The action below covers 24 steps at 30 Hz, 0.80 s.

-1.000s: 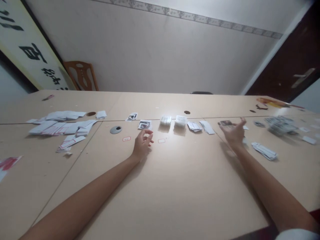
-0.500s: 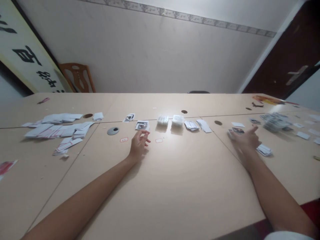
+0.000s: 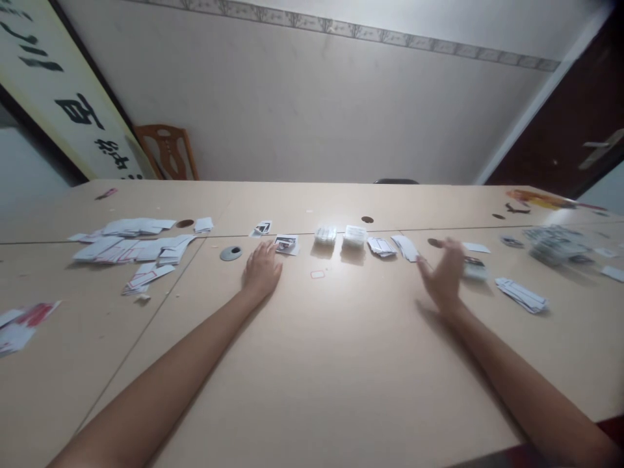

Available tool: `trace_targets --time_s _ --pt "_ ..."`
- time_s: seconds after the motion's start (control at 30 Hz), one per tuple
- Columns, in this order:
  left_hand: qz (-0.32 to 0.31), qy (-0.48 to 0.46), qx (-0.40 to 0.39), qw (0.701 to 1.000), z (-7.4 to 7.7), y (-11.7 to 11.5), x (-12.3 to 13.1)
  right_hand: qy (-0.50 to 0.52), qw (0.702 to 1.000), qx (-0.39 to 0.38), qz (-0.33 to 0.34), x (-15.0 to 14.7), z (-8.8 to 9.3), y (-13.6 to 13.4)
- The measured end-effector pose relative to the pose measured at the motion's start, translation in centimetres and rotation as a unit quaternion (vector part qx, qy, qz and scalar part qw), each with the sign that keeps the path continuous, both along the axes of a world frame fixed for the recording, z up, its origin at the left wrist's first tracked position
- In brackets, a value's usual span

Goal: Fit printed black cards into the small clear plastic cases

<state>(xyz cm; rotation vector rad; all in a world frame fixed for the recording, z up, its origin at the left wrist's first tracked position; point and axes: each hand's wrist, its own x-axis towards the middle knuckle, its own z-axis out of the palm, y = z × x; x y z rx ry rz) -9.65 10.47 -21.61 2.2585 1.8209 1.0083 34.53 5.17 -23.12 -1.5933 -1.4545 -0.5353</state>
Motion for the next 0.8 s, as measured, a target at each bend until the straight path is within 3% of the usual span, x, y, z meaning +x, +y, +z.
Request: trace_targets --time_s 0.1,0.2,0.3,0.53,0.67,0.8 --pt "-0.021 0.06 -0.026 0.998 -0.4 0.0 0.0 -0.043 0.99 -0.049 0.127 -5.9 -0.9 -0.6" --pt "-0.044 0.099 -0.043 0.993 -0.5 -0.1 0.2 -0.096 0.953 -0.086 0.274 -10.3 -1.1 -1.1" --pt "-0.064 0.126 -0.057 0.988 -0.6 -0.1 0.1 -0.078 0.927 -0.095 0.356 -13.5 -0.8 -0.9" --pt "-0.081 0.152 -0.071 0.982 -0.6 0.0 -0.1 0.043 0.893 -0.123 0.43 -19.6 0.4 0.4" --pt "-0.099 0.16 -0.058 0.98 -0.2 -0.5 0.2 0.168 0.872 -0.159 0.431 -21.9 0.9 0.8" --pt "-0.1 0.165 -0.045 0.98 0.2 -0.9 0.5 0.213 0.866 -0.168 0.42 -22.9 1.2 1.7"
